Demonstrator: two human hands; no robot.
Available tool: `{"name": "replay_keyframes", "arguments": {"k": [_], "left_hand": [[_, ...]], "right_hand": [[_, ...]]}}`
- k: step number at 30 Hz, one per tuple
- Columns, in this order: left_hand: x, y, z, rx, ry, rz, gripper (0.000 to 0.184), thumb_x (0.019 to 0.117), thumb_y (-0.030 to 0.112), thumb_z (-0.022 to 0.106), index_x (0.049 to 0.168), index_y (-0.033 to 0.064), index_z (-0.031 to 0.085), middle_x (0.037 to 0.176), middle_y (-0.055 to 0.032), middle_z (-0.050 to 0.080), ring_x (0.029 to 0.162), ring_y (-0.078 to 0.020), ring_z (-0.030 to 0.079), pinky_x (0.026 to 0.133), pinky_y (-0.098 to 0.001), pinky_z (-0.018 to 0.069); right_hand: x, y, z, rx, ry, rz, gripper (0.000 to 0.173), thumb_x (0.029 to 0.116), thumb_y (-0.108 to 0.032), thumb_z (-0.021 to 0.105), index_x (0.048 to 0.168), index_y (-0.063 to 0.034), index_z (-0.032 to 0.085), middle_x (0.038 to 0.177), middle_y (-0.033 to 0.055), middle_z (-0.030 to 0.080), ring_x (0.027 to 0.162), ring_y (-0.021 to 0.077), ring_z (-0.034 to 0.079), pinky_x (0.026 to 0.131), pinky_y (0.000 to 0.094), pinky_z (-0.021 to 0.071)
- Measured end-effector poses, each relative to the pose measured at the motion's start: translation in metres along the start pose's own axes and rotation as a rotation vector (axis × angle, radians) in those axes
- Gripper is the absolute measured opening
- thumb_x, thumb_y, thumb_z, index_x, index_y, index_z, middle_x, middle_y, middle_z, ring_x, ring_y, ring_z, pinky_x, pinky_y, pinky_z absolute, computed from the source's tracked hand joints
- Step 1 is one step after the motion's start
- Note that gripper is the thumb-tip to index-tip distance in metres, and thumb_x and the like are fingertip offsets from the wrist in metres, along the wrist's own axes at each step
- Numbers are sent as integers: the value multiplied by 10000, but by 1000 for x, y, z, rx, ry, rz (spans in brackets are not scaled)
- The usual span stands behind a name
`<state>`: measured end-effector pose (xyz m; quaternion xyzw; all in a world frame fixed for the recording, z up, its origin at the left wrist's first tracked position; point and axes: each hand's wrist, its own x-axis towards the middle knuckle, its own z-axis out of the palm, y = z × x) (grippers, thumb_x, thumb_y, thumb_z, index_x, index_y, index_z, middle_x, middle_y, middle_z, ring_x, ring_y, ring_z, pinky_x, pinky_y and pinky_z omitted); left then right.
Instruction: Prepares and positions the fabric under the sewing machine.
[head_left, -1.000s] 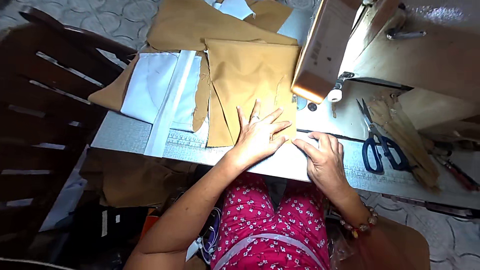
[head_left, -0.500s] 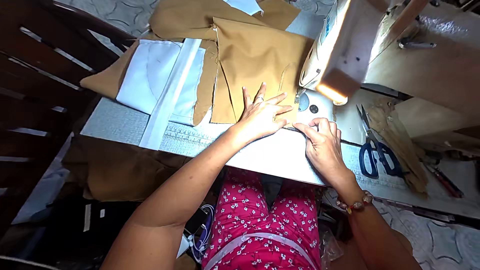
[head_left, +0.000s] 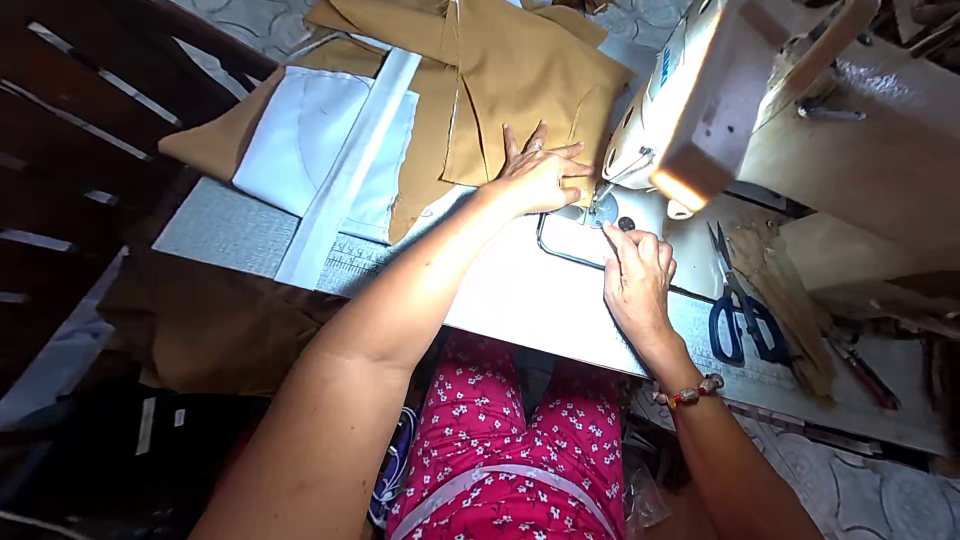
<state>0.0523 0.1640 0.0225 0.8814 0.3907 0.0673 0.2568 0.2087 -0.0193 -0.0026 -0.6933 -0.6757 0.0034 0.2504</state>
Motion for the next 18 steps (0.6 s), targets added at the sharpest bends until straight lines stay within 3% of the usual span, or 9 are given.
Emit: {"name": "replay_keyframes", "arguments": {"k": [3,5,6,7,8,10,13,16,18], "left_hand": [[3,4,-3,4,36,32,455,1025,408,545,1452,265,606,1662,29,354,1587,-387,81,1106,-818,-75],[7,8,-2,-43,128,144,399,991,213,562,1361,122,675,1591,-61,469,1565,-371,208,1167,-761,-1],[11,10,1,-70,199,211,339,961,123,545,1235,36,725,1461,-123,595,1482,-368,390,1178,-706,147],[19,9,7,-82,267,264,272,927,71,527,1064,-22,743,1237,-177,696,1287,-365,579,1095,-641,339],[26,10,10,-89,272,257,239,933,61,520,978,-51,727,1098,-206,709,1144,-369,649,999,-600,437],[32,18,11,-34,203,96,247,967,127,538,1002,-36,719,1103,-221,706,1135,-386,653,964,-606,462],[35,33,11,88,158,-80,277,932,159,641,1180,70,726,1348,-144,633,1336,-369,517,1050,-644,368],[45,25,30,138,327,-15,216,876,98,688,1079,104,761,1230,-99,695,1244,-351,579,970,-602,437],[52,12,37,84,396,38,179,923,112,633,1043,97,765,1162,-91,701,1205,-337,589,960,-572,434]], "right_hand": [[0,0,3,2,15,-7,412,998,-97,493,1379,-110,650,1225,202,606,1089,410,546,849,557,410],[1,1,5,-4,25,-12,394,1001,-101,494,1357,-103,663,1218,208,615,1087,418,556,861,563,415],[1,2,5,-9,33,-20,388,1000,-100,493,1346,-100,670,1214,213,622,1081,423,563,861,566,418],[1,2,6,-16,41,-33,381,1004,-105,491,1338,-100,674,1206,212,625,1074,424,566,854,561,421],[0,3,6,-25,43,-42,374,1009,-111,491,1334,-102,676,1204,210,628,1075,424,568,853,557,424],[-1,4,7,-36,51,-59,366,1006,-110,500,1321,-105,685,1200,206,635,1075,420,575,857,553,427],[0,6,9,-45,60,-65,354,1002,-111,509,1300,-116,701,1199,202,642,1079,414,581,867,556,430],[1,7,12,-60,50,-58,353,1006,-126,506,1294,-140,710,1203,201,643,1091,420,581,875,564,428],[2,7,11,-60,35,-58,353,997,-124,510,1275,-148,724,1199,217,643,1089,440,581,866,579,425]]}}
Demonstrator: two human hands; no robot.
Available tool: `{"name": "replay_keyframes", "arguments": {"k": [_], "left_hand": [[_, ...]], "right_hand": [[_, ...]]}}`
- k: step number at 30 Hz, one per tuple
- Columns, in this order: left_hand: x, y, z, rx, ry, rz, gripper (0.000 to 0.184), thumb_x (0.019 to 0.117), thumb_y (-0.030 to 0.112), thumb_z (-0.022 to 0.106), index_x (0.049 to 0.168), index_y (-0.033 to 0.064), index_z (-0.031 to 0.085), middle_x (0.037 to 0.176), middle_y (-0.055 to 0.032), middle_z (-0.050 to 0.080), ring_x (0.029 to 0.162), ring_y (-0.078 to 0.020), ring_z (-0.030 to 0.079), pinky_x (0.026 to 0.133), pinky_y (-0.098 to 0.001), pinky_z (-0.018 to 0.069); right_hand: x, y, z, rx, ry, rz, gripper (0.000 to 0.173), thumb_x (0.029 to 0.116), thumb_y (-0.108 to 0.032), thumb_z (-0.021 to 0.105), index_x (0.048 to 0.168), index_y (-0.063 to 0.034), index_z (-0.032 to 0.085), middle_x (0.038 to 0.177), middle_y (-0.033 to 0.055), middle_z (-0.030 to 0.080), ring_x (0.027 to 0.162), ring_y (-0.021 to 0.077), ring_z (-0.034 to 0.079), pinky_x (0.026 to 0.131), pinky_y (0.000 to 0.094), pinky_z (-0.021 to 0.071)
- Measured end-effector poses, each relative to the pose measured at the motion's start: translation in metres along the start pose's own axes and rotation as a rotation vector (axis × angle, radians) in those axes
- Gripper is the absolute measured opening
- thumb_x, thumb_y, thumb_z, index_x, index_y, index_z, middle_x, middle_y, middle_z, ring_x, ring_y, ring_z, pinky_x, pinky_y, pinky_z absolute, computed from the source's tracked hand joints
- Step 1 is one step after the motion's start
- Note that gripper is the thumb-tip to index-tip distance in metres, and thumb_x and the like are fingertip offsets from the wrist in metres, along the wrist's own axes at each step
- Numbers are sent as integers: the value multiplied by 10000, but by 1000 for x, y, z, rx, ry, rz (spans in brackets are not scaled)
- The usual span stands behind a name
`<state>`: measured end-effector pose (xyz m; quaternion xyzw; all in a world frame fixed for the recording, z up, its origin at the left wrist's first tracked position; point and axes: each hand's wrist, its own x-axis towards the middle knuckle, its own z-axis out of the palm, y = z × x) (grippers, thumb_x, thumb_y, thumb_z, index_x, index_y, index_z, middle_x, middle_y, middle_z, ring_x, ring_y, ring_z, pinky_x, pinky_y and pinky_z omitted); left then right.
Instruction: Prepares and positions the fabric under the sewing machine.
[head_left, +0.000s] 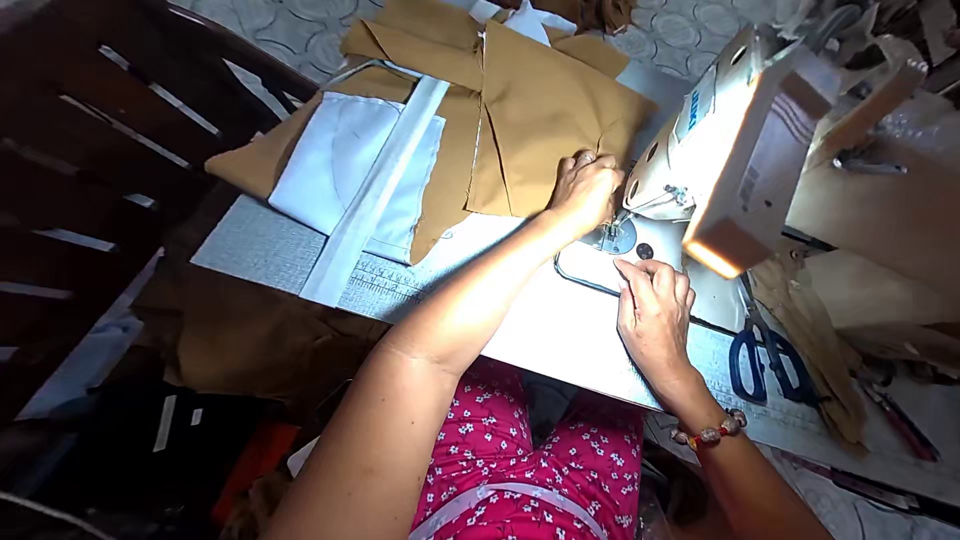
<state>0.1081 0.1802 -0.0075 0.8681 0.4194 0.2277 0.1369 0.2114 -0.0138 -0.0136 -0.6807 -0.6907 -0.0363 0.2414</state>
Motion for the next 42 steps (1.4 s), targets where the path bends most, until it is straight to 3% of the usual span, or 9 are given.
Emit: {"name": "replay_keyframes", "arguments": {"k": [6,8,11,18,24,28,37,40,42], "left_hand": [[18,-27,-30,-296,105,-189,337,1032,307,592,1069,-8,707,1166,-189,691,1178,-350,627,1045,-539,446],[28,-36,-24,-294,192,-206,360,1036,352,577,1046,17,707,1079,-159,704,1068,-308,666,987,-510,492],[27,-25,-44,-305,78,-237,384,1071,308,523,1114,-44,671,1189,-221,681,1177,-364,633,1065,-559,406],[42,-49,-18,-368,138,-205,343,1034,390,579,1003,73,706,982,-82,708,960,-220,667,932,-485,473],[-26,-32,-25,-673,76,-85,312,1056,292,545,1057,10,679,939,-72,683,885,-108,645,850,-336,531],[-82,-3,-29,-874,207,-127,266,1067,198,482,1050,-12,644,934,-10,661,880,-2,607,860,-227,511],[-142,43,-90,-619,-159,-30,279,1046,135,533,1240,-19,661,1211,-135,699,1138,-179,659,1021,-374,504],[-113,3,-89,-116,-83,37,383,1068,267,476,1351,84,659,1444,-118,608,1426,-354,470,1177,-619,275],[-107,-13,-88,105,-265,-50,570,1092,446,376,1561,130,443,1636,-161,371,1539,-458,227,1203,-710,100]], "right_hand": [[33,23,-22,274,-179,96,349,1031,-132,507,1331,-53,666,1210,219,679,1100,384,645,922,592,490],[55,39,-14,358,-202,258,385,1071,-303,515,1315,-27,628,1220,218,657,1122,327,634,964,546,490],[88,75,24,322,-151,250,422,1000,-260,637,1227,95,642,1202,270,672,1168,317,637,1031,474,467],[103,85,18,-114,-778,389,378,1062,-78,470,1399,77,545,1463,282,527,1398,397,480,1163,515,338],[97,58,8,115,-177,-100,315,985,-312,612,1008,-22,733,963,158,728,921,249,705,833,432,537],[82,31,6,48,81,-210,206,988,-67,573,1050,36,740,1038,275,710,1026,411,688,918,522,510],[8,0,-49,264,-33,-189,307,922,42,540,1154,7,738,1204,240,668,1102,400,644,950,531,511],[-21,-18,-35,267,-43,-287,281,926,-73,573,1123,-51,773,1195,186,709,1155,374,654,967,549,500],[-39,-19,-31,227,-59,-290,266,958,-88,575,1136,-66,770,1207,155,725,1201,376,655,1019,587,485]]}}
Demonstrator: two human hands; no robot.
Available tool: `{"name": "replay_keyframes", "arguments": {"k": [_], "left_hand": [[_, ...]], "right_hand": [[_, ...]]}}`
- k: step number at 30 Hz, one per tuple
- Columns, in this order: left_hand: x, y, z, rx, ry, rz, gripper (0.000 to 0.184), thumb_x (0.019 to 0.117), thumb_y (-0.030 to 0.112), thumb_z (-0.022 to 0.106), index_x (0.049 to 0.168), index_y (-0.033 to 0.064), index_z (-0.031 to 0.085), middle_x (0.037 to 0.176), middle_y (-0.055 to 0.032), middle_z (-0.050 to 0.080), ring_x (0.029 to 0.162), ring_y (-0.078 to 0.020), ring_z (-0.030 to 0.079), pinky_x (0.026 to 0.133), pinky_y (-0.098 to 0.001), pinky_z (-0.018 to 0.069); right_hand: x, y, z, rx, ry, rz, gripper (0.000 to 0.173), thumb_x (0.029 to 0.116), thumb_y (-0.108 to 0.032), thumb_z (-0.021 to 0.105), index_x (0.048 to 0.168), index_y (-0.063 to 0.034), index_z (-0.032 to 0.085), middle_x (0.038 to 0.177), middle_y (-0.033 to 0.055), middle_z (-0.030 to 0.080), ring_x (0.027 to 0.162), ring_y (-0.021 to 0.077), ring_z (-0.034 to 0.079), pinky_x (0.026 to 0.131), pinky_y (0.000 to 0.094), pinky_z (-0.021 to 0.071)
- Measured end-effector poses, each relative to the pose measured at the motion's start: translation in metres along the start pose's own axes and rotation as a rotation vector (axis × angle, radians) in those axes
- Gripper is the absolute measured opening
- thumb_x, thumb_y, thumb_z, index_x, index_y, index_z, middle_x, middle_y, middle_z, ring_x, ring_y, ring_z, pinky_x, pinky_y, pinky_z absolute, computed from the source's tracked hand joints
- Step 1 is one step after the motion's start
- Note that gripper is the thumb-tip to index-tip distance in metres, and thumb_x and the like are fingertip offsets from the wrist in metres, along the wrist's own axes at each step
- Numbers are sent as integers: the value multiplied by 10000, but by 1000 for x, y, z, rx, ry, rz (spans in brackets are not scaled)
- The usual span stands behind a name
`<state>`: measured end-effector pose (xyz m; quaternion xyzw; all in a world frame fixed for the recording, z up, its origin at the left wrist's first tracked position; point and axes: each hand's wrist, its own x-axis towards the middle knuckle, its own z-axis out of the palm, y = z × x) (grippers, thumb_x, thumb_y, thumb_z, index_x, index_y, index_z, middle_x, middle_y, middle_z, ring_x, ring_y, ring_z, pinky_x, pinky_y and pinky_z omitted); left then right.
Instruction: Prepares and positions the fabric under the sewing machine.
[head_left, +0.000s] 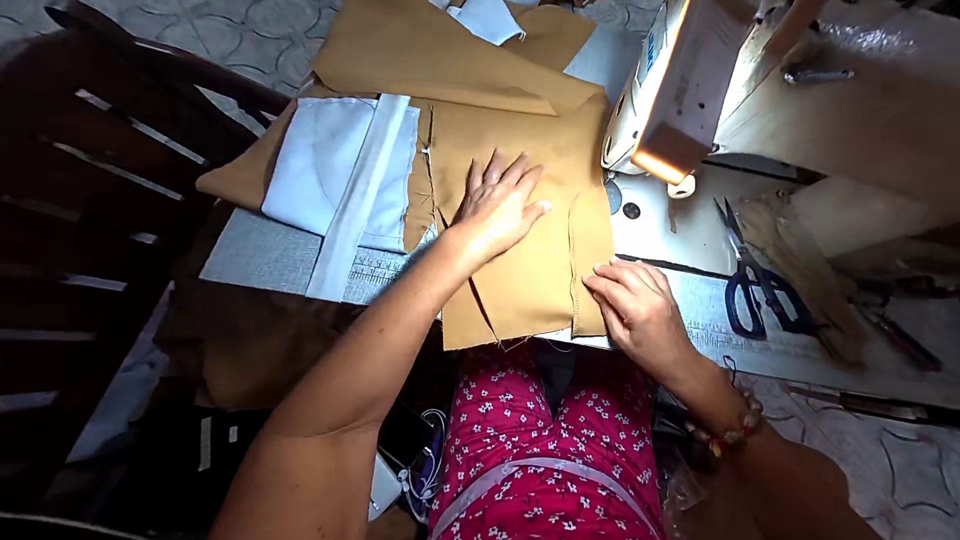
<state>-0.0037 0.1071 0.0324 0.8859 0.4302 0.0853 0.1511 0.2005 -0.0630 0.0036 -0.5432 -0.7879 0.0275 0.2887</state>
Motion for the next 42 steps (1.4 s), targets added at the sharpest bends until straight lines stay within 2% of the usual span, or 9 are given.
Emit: {"name": "replay_keyframes", "arguments": {"k": [5,9,11,14,18,24,30,37,42], "left_hand": [[-44,53,-19,214,-260,-197,667,1074,552,368,1527,72,463,1458,-302,483,1281,-545,505,928,-658,465],[-58,57,-19,217,-158,-39,399,1095,325,470,1015,-4,681,908,-222,683,844,-413,701,672,-537,523],[-55,34,11,131,152,186,295,1026,260,572,932,19,713,884,-191,667,859,-401,673,719,-537,511],[-58,26,37,63,126,80,557,1044,515,372,1465,217,584,1558,-168,483,1467,-501,353,1120,-773,209],[-76,32,29,84,7,-141,666,1037,617,310,1604,274,381,1704,-103,237,1533,-557,96,1080,-863,17],[-92,31,24,119,6,-262,692,1035,624,318,1619,253,346,1709,-149,193,1525,-576,88,1068,-871,31],[-69,52,5,96,-31,-122,535,1001,294,497,1478,56,538,1670,-207,274,1545,-536,71,1106,-836,-37],[-18,44,17,8,22,331,229,1030,142,569,1165,66,738,1069,-168,685,1139,-424,617,1115,-719,261],[-1,37,13,-167,-34,404,206,949,151,562,975,32,728,999,-165,665,1109,-380,594,1086,-597,315]], "right_hand": [[-25,11,-23,19,27,126,286,992,-85,539,1175,-46,756,1115,113,765,1177,344,680,1082,635,419],[-19,11,-31,-115,78,220,268,980,-88,555,1128,-40,773,1017,156,769,1074,386,707,1032,607,457],[-15,-7,-21,-105,86,204,271,960,-61,562,1143,-29,760,1047,173,742,1066,383,682,978,577,482],[-20,-47,12,79,52,85,288,971,-90,567,1189,-17,740,1254,173,708,1251,347,637,1073,511,497],[-35,-67,38,88,38,44,364,1065,-227,479,1258,-25,713,1337,153,683,1326,334,596,1129,479,454],[-48,-49,18,-162,39,291,509,1081,-355,398,1253,15,702,1114,195,744,969,358,737,787,493,588],[-48,-36,8,-199,22,322,560,1094,-402,369,1366,11,632,1367,205,649,1300,399,593,1094,599,414],[-37,-23,-1,-77,70,330,415,1077,-269,449,1323,-24,676,1381,159,652,1226,384,612,938,544,454],[-26,-14,-7,-20,126,375,308,1024,-133,521,1225,-53,741,1250,109,725,1063,334,653,874,524,438]]}}
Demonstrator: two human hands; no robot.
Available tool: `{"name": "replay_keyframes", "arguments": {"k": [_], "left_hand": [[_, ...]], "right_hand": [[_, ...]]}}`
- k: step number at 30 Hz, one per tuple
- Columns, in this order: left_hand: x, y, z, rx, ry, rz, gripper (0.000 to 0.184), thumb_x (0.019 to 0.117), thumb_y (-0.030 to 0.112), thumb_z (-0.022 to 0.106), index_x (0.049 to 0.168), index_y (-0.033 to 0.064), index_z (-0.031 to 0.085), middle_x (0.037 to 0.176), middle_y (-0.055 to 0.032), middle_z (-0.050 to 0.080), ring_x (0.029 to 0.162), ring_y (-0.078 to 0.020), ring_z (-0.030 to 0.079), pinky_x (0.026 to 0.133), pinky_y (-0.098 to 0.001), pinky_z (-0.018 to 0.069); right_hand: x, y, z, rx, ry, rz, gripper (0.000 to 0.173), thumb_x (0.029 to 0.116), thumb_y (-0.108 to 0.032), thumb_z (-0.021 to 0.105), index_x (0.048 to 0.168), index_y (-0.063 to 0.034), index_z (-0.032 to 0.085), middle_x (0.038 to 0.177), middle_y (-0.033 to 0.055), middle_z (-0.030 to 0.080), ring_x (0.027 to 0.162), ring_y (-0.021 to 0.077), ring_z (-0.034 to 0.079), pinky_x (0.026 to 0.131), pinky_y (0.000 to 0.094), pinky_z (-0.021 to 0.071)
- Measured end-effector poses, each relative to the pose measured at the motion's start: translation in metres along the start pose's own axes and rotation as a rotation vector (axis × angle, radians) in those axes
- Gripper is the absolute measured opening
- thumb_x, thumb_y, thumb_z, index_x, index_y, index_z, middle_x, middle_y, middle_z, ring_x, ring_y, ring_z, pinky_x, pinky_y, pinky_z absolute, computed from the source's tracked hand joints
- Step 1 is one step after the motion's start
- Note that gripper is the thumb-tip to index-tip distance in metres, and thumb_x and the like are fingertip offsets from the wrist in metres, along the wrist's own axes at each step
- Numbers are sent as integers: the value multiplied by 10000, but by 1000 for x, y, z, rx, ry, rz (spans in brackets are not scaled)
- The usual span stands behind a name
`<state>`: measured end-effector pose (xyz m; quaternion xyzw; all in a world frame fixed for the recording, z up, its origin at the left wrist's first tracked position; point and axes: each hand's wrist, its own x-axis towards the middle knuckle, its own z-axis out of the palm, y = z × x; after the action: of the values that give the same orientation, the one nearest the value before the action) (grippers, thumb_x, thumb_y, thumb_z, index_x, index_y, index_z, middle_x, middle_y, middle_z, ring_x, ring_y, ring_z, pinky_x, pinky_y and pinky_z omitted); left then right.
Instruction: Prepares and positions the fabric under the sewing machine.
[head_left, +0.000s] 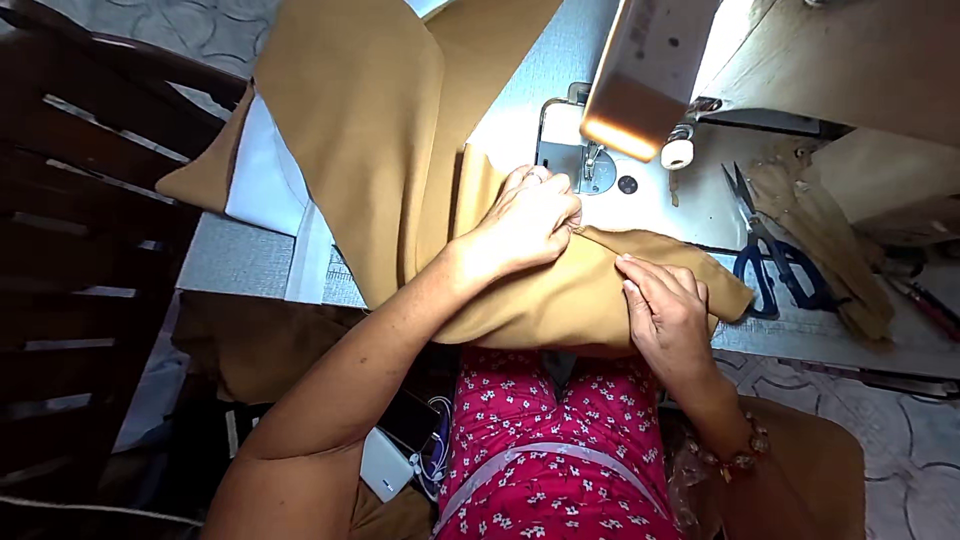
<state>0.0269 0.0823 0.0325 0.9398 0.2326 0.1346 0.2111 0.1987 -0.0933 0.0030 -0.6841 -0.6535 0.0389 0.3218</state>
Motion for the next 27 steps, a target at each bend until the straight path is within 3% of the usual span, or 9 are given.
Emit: {"name": "replay_keyframes", "arguments": {"k": [2,5,7,9,11,13,22,27], "left_hand": [[4,-2,-1,-113,-12,4,227,906,172,581,1002,19,718,1012,-163,700,1135,-371,607,1092,-610,299],[8,-9,1,-188,-17,67,231,934,131,611,1125,18,674,919,-99,715,984,-295,650,1109,-633,285],[8,-12,5,-182,9,109,188,965,122,601,1119,21,637,866,-74,685,925,-251,651,1094,-596,324],[6,-13,8,-170,50,153,127,982,105,576,1066,13,596,850,-81,641,892,-231,636,1014,-518,410],[5,-12,8,-168,75,224,98,989,64,561,1030,-14,603,875,-126,642,862,-260,647,849,-454,502],[3,-11,8,-148,88,291,127,994,44,533,983,-15,645,858,-140,626,823,-268,646,759,-416,524],[1,-15,7,-76,181,332,191,984,133,617,991,21,772,828,-128,631,786,-243,623,708,-338,506],[-1,-15,10,-18,228,343,212,1003,138,599,993,22,776,834,-146,636,802,-276,636,718,-362,516]], "right_hand": [[6,1,0,13,19,9,284,1005,-113,552,1194,-49,754,1176,113,747,1011,325,661,861,515,440],[13,3,1,22,44,3,255,994,-106,584,1161,-41,765,1105,128,758,987,319,675,866,493,467],[15,5,3,15,63,-6,218,987,-100,612,1116,-29,773,1047,144,753,963,322,682,857,466,504],[17,6,5,-7,81,-13,178,973,-92,639,1048,-5,775,986,172,724,929,333,670,833,431,524],[17,7,7,-42,84,-4,160,968,-84,649,1002,15,770,949,195,693,906,352,654,811,432,524],[17,7,4,-64,84,12,149,961,-70,657,989,21,771,935,201,688,909,361,657,817,431,532],[13,4,-4,-136,58,71,146,952,-36,662,1007,47,769,934,219,680,908,379,657,815,448,539],[8,10,6,-257,90,-28,199,1003,-62,567,1010,51,730,954,223,676,912,401,656,777,478,524]]}}
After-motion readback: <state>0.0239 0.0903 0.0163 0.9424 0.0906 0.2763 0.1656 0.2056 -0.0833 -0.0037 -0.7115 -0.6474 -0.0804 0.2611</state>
